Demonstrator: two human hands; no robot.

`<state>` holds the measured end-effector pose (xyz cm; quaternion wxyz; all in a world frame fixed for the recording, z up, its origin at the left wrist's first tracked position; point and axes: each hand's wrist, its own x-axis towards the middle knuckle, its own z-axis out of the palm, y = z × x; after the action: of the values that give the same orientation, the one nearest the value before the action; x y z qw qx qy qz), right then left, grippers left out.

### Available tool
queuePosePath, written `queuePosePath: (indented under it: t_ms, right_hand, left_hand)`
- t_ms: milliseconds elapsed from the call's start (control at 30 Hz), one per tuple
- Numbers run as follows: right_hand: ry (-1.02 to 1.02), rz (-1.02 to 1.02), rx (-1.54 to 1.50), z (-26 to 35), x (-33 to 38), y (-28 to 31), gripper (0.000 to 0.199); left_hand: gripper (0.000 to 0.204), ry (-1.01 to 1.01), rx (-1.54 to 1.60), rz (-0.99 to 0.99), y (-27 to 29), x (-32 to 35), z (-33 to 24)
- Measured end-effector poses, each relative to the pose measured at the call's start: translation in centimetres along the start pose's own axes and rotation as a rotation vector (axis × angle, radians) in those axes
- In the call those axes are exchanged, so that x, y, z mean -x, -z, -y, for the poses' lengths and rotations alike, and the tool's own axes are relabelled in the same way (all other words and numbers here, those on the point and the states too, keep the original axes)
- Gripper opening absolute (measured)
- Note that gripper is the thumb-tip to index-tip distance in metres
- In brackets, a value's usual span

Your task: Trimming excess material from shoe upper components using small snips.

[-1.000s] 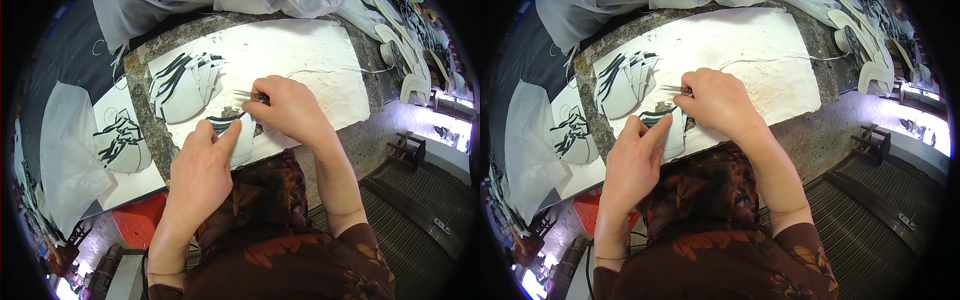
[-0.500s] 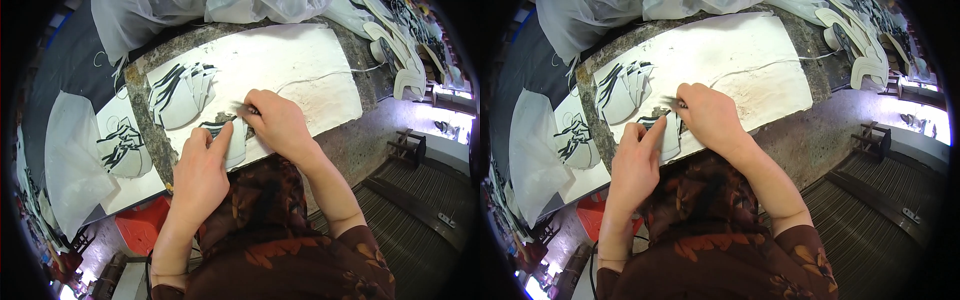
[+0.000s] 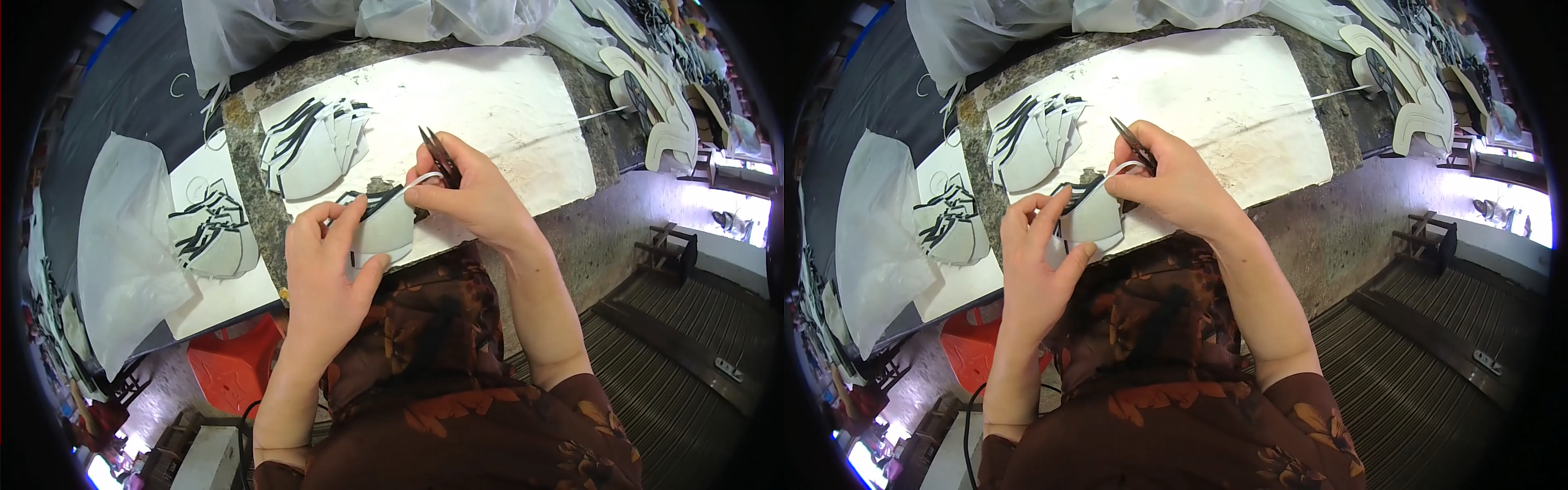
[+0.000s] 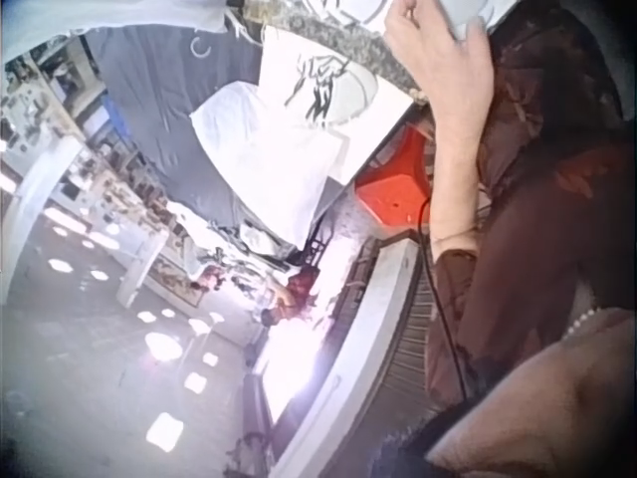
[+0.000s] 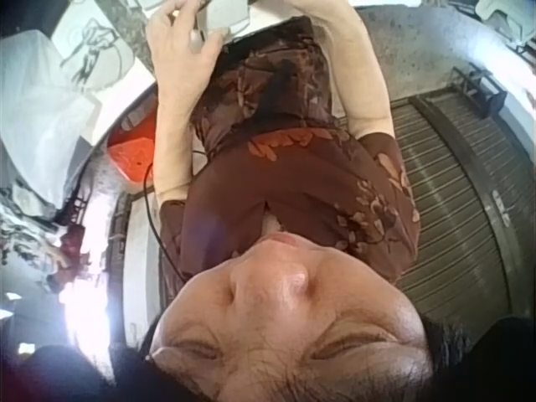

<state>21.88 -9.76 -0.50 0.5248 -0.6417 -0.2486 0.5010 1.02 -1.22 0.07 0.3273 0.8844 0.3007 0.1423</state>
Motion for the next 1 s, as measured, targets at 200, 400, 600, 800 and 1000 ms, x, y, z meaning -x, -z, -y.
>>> queuePosePath:
  t_ms: [200,400,600,800,1000]
  right_hand:
    - [-0.019,0.04,-0.085,1.7,1.7,-0.2,0.025]
    - [0.045,0.136,0.015,1.8,2.9,1.1,0.029]
    - [0.287,0.126,0.16,1.9,3.1,1.2,0.033]
    - [0.443,0.16,0.329,1.5,2.7,2.0,0.022]
    - [0.574,0.142,0.453,1.5,2.2,2.2,0.015]
  left_hand:
    - [0.033,-0.044,0.095,-0.041,0.6,-2.2,-1.0]
    - [0.016,0.176,0.45,0.19,2.0,-3.2,-1.9]
    - [0.012,0.525,0.868,0.454,3.3,-3.5,-1.9]
    - [0.012,0.597,1.116,0.505,3.0,-3.5,-1.3]
    - [0.011,0.621,1.086,0.495,2.8,-3.6,-0.9]
